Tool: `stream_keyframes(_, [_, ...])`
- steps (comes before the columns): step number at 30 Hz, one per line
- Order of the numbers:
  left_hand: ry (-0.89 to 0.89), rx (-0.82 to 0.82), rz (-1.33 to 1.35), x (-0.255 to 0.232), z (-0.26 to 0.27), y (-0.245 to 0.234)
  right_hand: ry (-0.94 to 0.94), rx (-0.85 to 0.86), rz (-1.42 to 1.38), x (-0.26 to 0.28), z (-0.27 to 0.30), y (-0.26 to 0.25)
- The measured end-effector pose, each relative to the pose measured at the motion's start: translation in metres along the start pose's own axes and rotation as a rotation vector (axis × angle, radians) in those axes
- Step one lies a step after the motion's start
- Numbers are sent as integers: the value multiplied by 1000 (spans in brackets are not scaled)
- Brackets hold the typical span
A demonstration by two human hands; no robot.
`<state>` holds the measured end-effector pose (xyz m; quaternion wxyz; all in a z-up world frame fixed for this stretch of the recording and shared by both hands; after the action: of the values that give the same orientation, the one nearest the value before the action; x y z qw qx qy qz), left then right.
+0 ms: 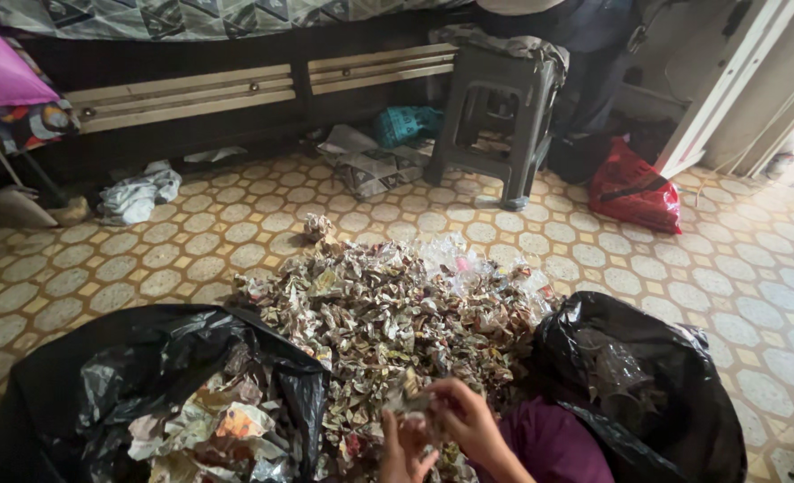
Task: The person sits on the floor and sorts through a large pile of crumpled paper and plastic waste, picking up items one by one and placing them into two black plastic bags on either side.
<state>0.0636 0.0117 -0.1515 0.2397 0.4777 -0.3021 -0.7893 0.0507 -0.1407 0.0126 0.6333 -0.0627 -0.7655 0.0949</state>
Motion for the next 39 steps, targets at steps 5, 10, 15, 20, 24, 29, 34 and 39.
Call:
stream_keyframes(5, [294,-184,-346,-33,1,20,-191,3,77,25,21,2])
stream_keyframes(10, [474,-306,-347,-71,37,43,70,37,187,31,27,-22])
stream_keyframes(15, [468,-639,-421,-117,62,32,2,98,276,7,36,-49])
stream_keyframes(20, [705,-522,-169,-138,68,31,406,-292,224,-41,39,-71])
stream_keyframes(24, [694,-580,-196,-129,70,36,104,-28,538,-41,23,-84])
stream_keyframes(29, [558,-280,-736,-81,48,70,-67,376,-169,-21,-10,-48])
stream_keyframes(34, [720,-160,-754,-89,43,83,440,519,-22,-46,-10,-3])
stream_keyframes(39, [572,-564,-468,-161,43,37,519,597,208,-117,33,1])
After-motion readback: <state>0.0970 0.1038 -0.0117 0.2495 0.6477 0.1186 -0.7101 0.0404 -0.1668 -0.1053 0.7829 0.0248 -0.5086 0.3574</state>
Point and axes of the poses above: each hand's wrist, its own z-axis away from the middle knuckle, its own y-axis out of the palm, x = y × z, the point moved 2 cm from there along -z, towards the middle knuckle, and after that the axes turned 5 degrees about y, right-handed, at the moved point
